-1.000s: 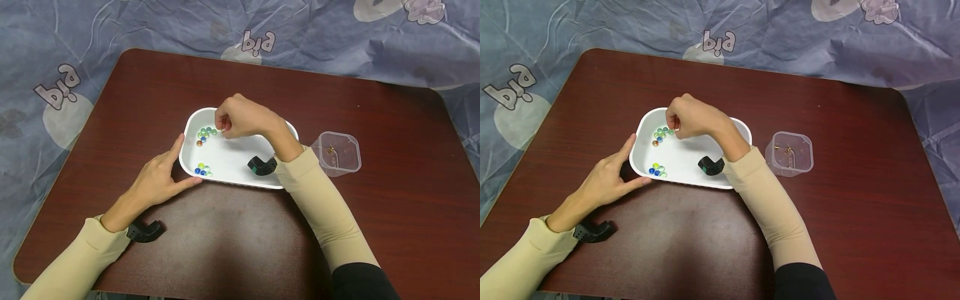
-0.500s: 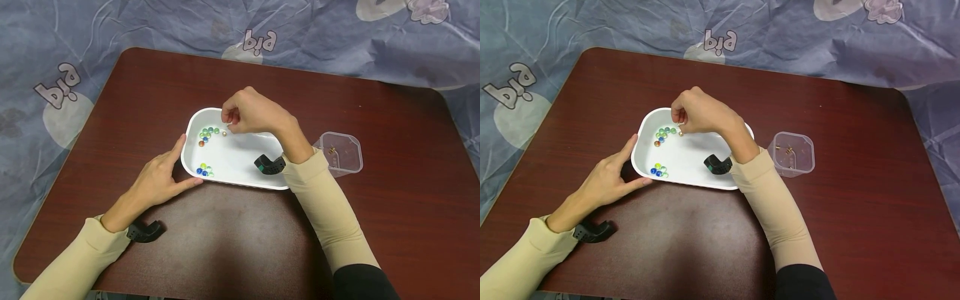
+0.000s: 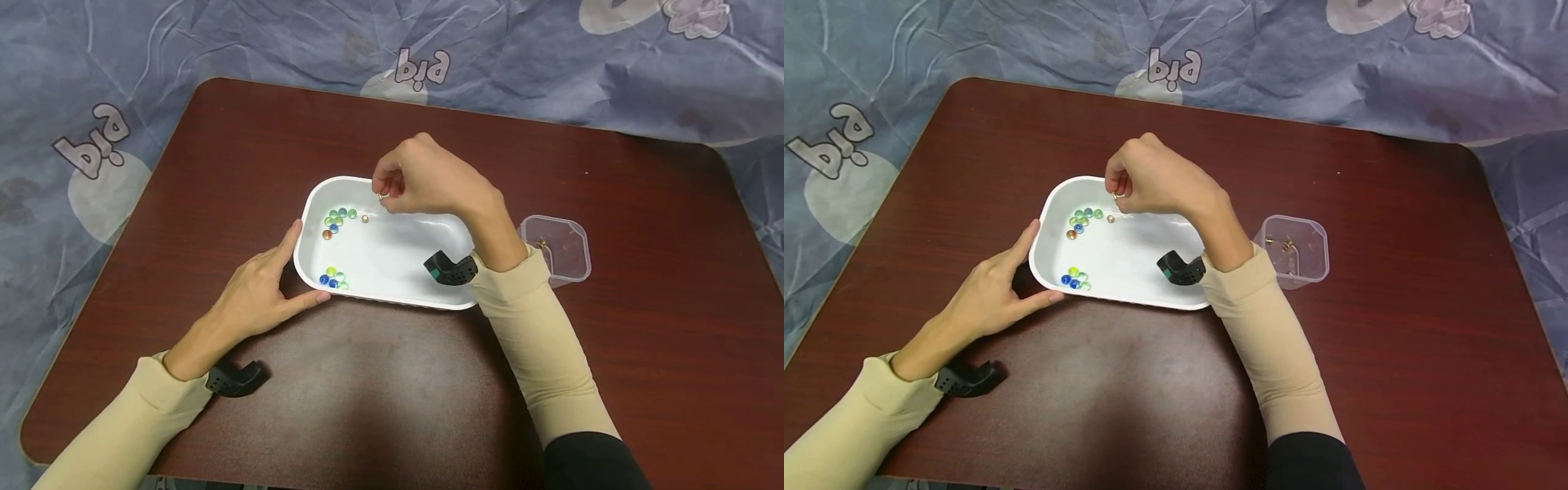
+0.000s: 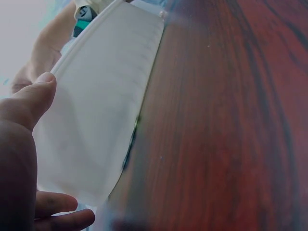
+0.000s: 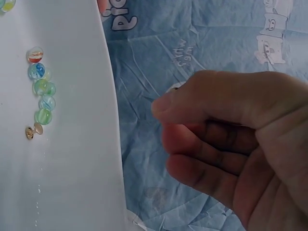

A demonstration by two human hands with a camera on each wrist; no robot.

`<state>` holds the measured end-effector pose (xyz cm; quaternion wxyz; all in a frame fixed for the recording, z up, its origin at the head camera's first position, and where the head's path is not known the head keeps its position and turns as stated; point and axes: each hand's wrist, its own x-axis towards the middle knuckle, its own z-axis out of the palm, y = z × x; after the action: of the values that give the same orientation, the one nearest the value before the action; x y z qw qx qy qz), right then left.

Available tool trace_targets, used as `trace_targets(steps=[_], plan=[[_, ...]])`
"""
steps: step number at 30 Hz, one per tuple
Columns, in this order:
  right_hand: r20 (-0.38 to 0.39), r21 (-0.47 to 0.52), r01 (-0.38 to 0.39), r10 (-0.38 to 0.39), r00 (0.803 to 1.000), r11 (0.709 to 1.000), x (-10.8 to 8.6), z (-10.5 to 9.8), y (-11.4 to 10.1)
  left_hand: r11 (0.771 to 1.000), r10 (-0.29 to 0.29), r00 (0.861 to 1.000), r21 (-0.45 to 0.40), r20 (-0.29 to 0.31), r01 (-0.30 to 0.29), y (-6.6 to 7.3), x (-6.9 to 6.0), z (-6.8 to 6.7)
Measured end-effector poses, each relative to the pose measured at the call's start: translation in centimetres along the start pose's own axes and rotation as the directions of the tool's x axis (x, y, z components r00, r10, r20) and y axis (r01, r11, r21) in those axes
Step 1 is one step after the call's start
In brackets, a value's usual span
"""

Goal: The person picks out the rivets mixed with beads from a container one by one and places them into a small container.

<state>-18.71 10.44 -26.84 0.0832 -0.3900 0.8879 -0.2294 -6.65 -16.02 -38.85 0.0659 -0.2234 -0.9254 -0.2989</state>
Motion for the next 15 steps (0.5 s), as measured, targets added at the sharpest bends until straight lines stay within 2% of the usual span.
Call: trace_targets(steps=[8, 15], plan=[[-0.018, 0.008, -0.024, 0.024, 1.000, 1.000, -1.4, -0.2, 0.1, 1.000, -0.002, 1.000, -0.005, 0.001, 0.002, 0.0, -0.1, 0.0], [-0.037, 0.014, -0.030, 0.030, 0.999, 0.999, -2.3, -0.4, 0.2, 1.000, 0.021, 1.000, -0.010, -0.015, -0.021, -0.2, -0.1, 0.1]])
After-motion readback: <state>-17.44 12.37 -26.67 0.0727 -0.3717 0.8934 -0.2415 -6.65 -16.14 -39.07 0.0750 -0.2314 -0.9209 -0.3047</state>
